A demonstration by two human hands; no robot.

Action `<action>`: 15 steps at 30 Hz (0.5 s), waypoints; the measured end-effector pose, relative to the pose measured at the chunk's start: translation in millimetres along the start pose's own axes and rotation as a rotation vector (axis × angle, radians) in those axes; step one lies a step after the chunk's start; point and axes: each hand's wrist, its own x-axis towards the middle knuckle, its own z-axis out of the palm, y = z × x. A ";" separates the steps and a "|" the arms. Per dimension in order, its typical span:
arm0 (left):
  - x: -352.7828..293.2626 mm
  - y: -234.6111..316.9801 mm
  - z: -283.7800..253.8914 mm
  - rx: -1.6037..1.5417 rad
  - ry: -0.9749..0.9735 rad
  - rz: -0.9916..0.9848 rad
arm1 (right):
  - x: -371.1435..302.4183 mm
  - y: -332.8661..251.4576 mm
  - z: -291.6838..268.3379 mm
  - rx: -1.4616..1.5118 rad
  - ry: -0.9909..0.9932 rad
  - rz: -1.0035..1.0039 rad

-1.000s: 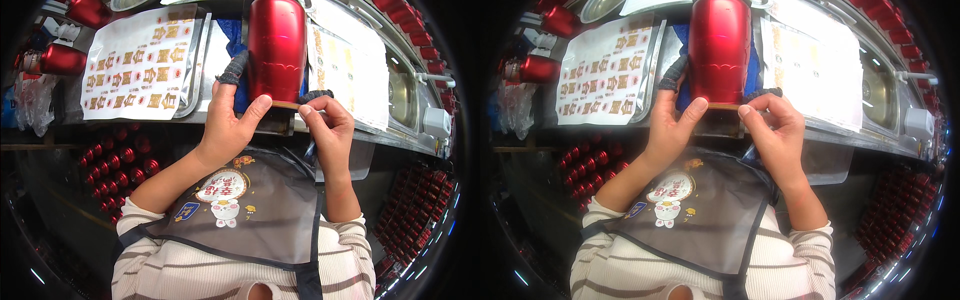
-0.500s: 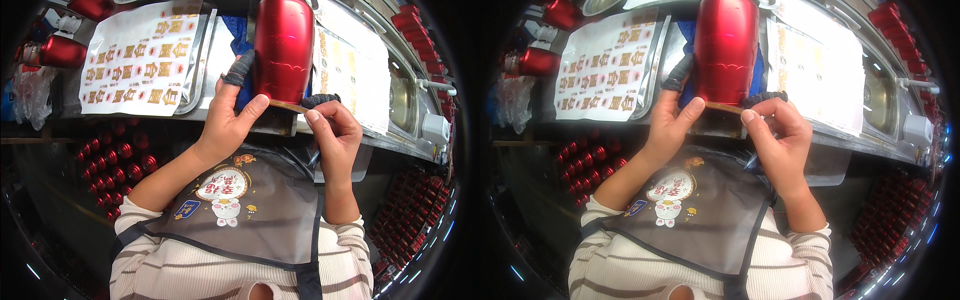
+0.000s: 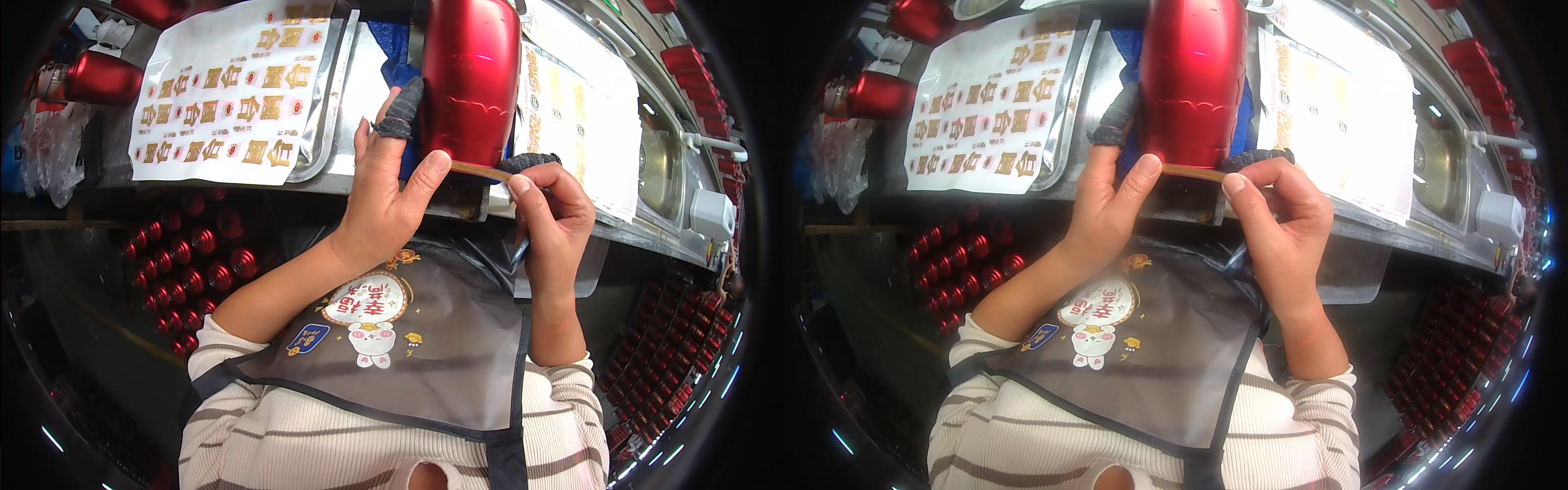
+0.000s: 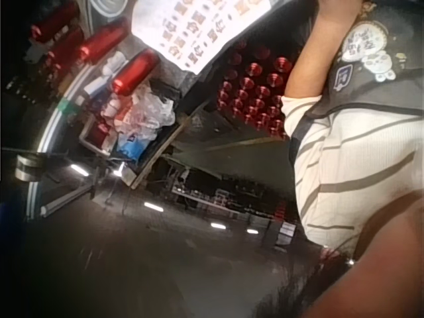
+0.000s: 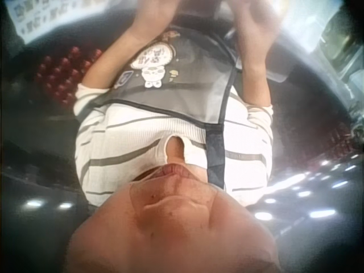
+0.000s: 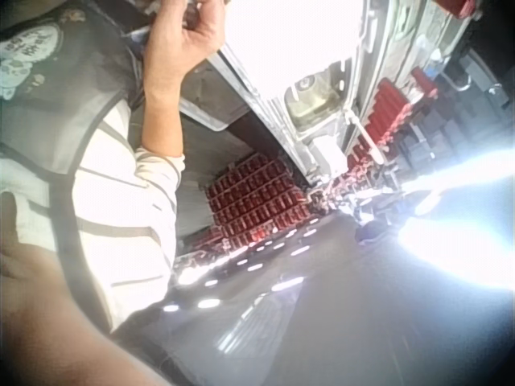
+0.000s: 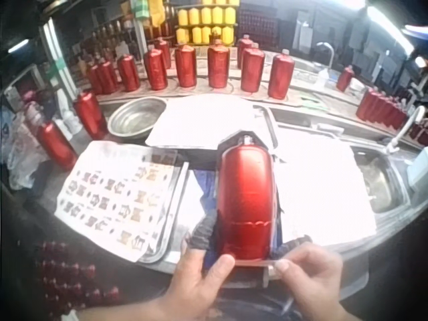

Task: The person applies gold stickers to red cylindrical containers. They peel stickers from a sheet, place them on the container, and smooth them with a blue cloth. The person handles multiple containers one at a time, rotating them to apply labels on different sides.

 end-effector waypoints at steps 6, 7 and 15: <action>-12.8 8.6 -26.4 0.417 -0.020 0.300 | 1.0 3.5 -0.5 -0.092 0.023 0.013; -15.0 15.2 -29.0 0.541 -0.089 0.341 | 1.8 3.3 0.2 -0.091 0.025 0.017; -27.0 7.2 -35.0 0.671 -0.102 0.294 | 3.3 4.7 0.6 -0.068 -0.003 0.000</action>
